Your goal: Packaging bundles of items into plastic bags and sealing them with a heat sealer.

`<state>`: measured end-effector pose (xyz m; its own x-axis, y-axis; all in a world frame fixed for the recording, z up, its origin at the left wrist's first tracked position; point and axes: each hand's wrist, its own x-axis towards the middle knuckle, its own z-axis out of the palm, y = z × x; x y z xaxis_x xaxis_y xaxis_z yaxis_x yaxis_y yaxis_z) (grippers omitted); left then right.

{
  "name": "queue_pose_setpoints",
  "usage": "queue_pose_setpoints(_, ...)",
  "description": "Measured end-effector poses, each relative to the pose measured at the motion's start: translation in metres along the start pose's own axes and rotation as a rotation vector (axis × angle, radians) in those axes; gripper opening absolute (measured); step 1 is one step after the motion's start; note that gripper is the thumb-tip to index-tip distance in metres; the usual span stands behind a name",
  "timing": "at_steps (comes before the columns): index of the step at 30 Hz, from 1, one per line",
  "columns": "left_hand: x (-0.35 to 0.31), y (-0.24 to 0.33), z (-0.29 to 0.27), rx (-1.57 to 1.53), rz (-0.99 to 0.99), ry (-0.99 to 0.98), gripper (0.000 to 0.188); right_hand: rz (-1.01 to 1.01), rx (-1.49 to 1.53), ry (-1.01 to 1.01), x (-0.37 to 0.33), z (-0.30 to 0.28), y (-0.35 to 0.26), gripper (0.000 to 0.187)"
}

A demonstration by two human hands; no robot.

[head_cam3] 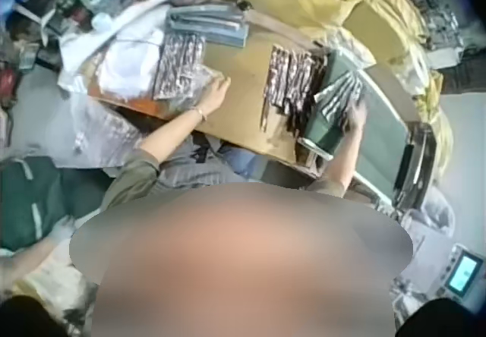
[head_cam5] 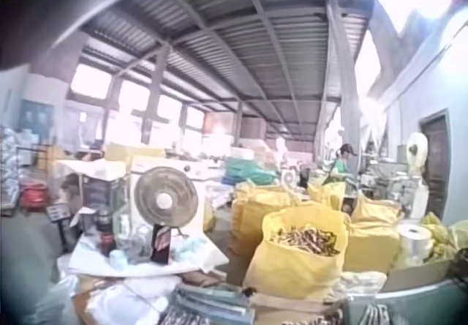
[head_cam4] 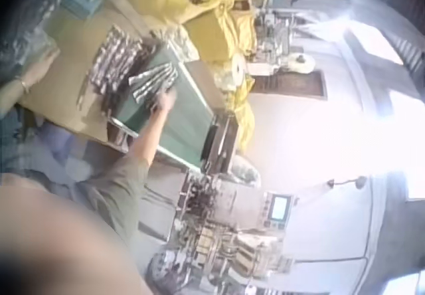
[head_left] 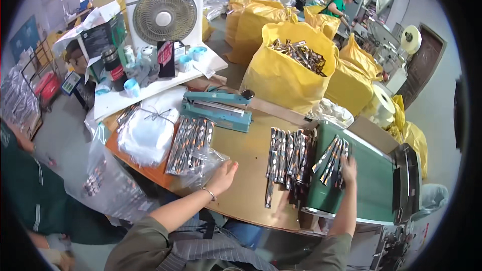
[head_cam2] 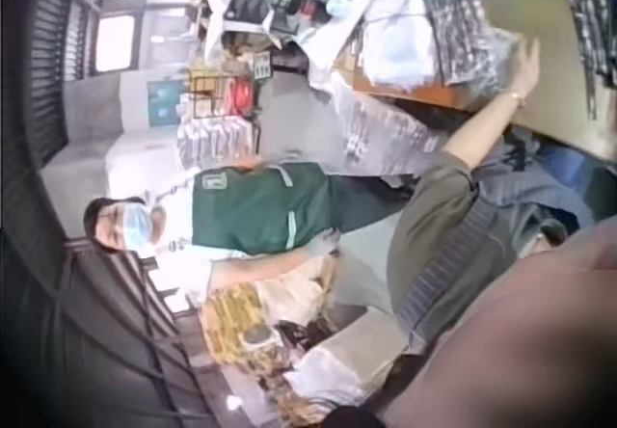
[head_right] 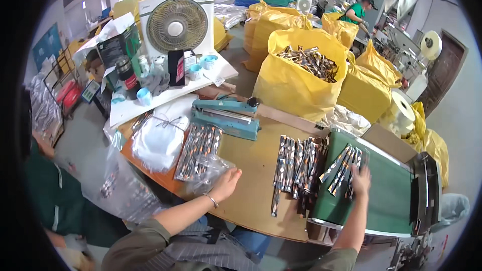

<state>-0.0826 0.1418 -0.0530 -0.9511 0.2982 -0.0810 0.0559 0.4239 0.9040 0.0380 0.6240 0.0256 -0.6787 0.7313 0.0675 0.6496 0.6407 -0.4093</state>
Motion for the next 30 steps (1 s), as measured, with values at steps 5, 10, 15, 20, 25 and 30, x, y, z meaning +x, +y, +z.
queue_pose_setpoints(5, 0.068, 0.036, 0.032, -0.085, -0.094, -0.059, 0.073, -0.442, -0.224, -0.082, -0.064, 0.050, -0.191, 0.085)
queue_pose_setpoints(10, 0.114, 0.052, 0.093, -0.343, 0.052, -0.142, 0.049, 0.148, 0.103, -0.020, -0.016, 0.125, -0.181, 0.094)
queue_pose_setpoints(15, 0.123, 0.043, 0.084, -0.563, -0.234, -0.276, 0.053, 0.300, -0.013, -0.108, -0.045, 0.134, -0.211, 0.109)
queue_pose_setpoints(20, 0.119, 0.060, 0.023, -0.595, -0.429, -0.436, 0.045, 0.161, 1.096, -0.534, -0.120, 0.183, -0.250, 0.051)
queue_pose_setpoints(25, 0.096, 0.041, -0.032, -0.631, -0.516, -0.559, 0.045, 0.395, 1.547, -0.679, -0.178, 0.174, -0.278, 0.036)
queue_pose_setpoints(30, 0.066, 0.093, -0.069, -0.612, 0.345, -0.306, 0.043, -0.143, 1.646, -0.413, -0.178, 0.117, -0.310, 0.044)
